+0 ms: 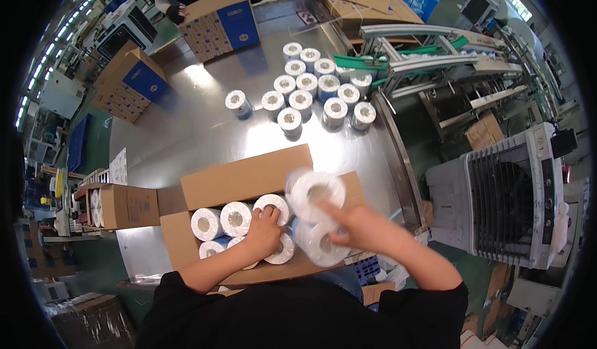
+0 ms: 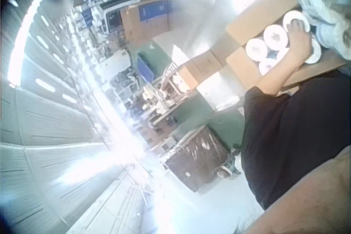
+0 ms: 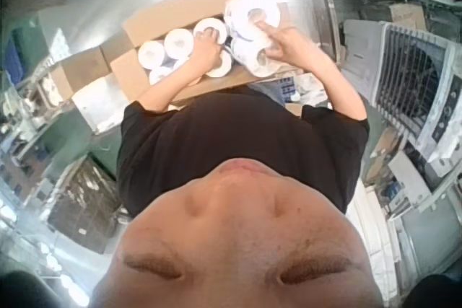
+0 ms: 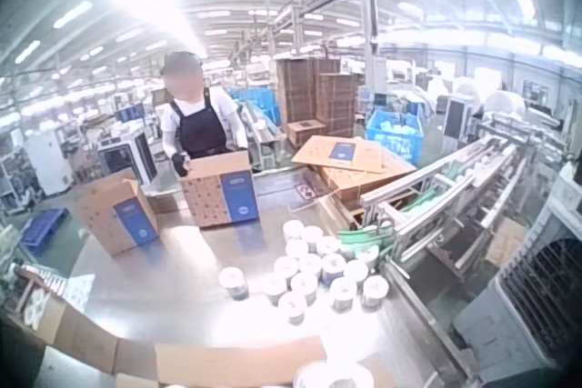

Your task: The person picks up wrapped rolls from a table and places them into a cardboard box, then moves to a stack of flattened boxes to pick up a new one and opens it.

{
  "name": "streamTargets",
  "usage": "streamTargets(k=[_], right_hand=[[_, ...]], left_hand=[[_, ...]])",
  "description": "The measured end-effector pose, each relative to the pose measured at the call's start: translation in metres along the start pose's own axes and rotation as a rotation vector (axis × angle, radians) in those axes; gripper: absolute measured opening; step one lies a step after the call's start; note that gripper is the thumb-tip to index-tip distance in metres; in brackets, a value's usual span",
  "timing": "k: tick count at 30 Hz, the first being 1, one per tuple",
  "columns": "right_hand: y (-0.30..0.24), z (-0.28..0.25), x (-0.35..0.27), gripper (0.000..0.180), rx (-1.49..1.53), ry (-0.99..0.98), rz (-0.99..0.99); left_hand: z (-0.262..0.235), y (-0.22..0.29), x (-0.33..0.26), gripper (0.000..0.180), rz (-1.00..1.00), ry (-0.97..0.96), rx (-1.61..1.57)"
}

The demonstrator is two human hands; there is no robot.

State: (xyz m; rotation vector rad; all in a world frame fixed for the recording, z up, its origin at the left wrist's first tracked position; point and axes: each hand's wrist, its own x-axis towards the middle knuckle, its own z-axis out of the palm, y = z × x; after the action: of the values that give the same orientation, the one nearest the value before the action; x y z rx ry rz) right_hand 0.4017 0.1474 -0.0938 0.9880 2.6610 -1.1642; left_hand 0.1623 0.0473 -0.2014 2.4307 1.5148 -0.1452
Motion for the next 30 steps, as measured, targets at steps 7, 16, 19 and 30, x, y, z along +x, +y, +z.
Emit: streamTargets(k=[7,16,19,30], right_hand=[[-0.021,0.059,0.002,0.055,-0.092,-0.033,0.153],[0.004,0.119,0.039,0.043,-0.31,-0.132,0.174],[0.003,0.107,0.036,0.044,-0.244,-0.063,0.17],[0.085,0.069,-0.007,0.037,0.446,0.295,0.569]], left_hand=[[0.007,-0.015,-0.003,0.03,-0.012,-0.008,-0.053],[0.002,-0.018,-0.019,0.04,0.069,-0.104,-0.221],[0.005,-0.05,-0.047,0.043,0.011,0.12,-0.638],[0.008,-0.071,-0.229,0.043,-1.107,0.352,-0.588]])
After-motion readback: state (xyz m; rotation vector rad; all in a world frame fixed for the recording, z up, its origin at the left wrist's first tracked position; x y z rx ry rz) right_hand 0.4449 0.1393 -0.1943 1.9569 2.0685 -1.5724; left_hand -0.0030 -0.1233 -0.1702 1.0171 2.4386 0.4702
